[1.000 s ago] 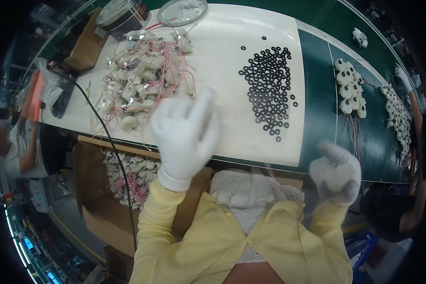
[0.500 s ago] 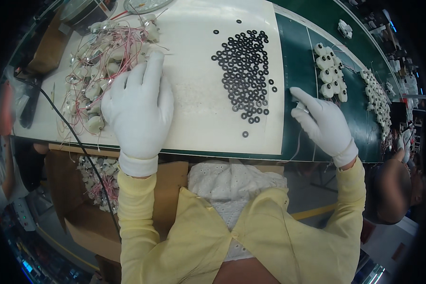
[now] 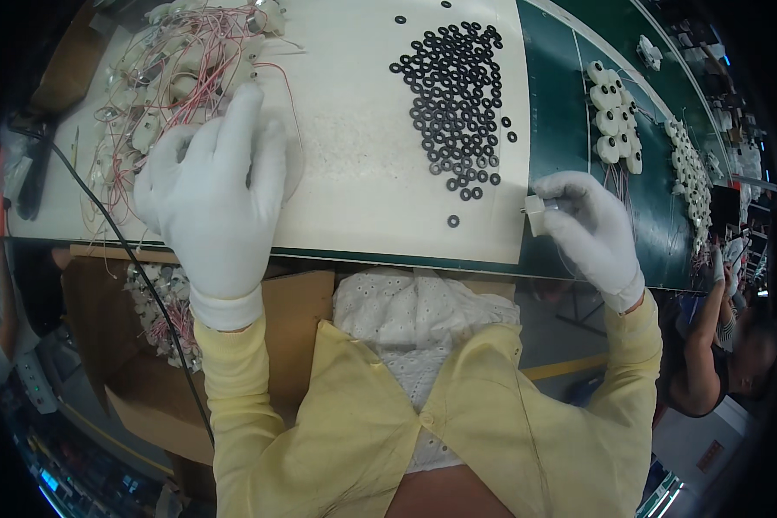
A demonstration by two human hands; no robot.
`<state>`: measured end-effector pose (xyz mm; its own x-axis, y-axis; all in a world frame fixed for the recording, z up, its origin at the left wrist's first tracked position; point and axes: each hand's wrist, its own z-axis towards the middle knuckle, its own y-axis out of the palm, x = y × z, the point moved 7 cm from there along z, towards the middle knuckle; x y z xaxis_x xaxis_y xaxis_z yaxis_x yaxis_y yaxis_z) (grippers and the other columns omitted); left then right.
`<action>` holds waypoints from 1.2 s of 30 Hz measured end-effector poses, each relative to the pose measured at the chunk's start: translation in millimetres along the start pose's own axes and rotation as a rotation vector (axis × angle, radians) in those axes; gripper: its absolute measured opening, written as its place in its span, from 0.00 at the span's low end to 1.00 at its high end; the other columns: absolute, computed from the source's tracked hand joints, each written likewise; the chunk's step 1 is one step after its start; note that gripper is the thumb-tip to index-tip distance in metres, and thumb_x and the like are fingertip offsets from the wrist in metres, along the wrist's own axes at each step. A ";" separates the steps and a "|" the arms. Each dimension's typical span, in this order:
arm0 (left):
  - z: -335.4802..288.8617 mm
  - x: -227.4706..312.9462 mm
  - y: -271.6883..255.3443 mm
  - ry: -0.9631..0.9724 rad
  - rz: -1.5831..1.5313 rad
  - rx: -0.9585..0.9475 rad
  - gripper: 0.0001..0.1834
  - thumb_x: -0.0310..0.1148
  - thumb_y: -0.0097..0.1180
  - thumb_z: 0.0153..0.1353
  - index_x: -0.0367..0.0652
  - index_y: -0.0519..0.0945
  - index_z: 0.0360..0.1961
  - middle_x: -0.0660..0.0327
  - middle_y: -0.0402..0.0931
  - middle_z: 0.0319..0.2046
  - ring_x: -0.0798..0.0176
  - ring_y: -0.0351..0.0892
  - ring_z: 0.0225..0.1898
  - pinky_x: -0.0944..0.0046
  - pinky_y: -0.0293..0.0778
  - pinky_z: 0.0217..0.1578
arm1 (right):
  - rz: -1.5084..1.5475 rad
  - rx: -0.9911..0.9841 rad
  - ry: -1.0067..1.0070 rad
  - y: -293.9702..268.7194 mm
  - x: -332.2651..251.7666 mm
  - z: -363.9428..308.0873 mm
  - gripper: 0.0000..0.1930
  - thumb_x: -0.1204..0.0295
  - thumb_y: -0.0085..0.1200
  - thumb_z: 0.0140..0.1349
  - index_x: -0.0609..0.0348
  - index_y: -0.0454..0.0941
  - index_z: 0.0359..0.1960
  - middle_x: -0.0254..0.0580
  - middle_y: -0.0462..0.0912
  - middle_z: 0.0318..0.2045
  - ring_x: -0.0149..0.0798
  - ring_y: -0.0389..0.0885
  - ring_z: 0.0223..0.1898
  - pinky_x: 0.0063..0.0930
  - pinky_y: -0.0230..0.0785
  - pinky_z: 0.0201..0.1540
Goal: The person assembles small white cylindrical components with wires by inserting black circular washers into their ends. The person picks up a component, places a washer into the open end, and sets the finished unit aside on the table. The process is repeated continuously throughout the clip.
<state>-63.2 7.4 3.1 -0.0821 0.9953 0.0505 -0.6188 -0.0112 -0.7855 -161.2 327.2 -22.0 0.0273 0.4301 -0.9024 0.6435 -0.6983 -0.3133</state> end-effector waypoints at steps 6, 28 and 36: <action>-20.3 23.7 -0.9 0.017 0.028 -0.087 0.27 0.36 0.71 0.60 0.53 0.84 0.63 0.63 0.86 0.40 0.46 0.79 0.56 0.48 0.69 0.60 | 0.166 -0.018 0.122 5.2 4.4 -1.5 0.21 0.72 0.59 0.72 0.70 0.73 0.63 0.41 0.84 0.48 0.26 0.81 0.47 0.20 0.72 0.48; -39.1 43.1 -3.2 0.128 -0.129 0.002 0.31 0.47 0.70 0.60 0.58 0.83 0.65 0.66 0.81 0.45 0.53 0.73 0.63 0.41 0.58 0.70 | -0.909 0.113 -0.638 81.3 -61.3 2.2 0.16 0.68 0.74 0.56 0.50 0.84 0.45 0.29 0.83 0.23 0.39 0.79 0.20 0.35 0.65 0.26; -37.0 48.3 11.2 0.106 -0.246 -0.136 0.31 0.46 0.70 0.58 0.56 0.83 0.65 0.62 0.80 0.43 0.51 0.75 0.59 0.39 0.62 0.69 | -1.066 0.049 -0.525 65.7 -65.3 -12.5 0.13 0.68 0.72 0.59 0.51 0.83 0.44 0.32 0.85 0.25 0.40 0.82 0.22 0.34 0.67 0.28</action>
<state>-45.2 58.9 -26.1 0.1436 0.9711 0.1909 -0.4993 0.2376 -0.8332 -111.1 260.4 20.0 -0.8280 0.5286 -0.1870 0.1213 -0.1568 -0.9802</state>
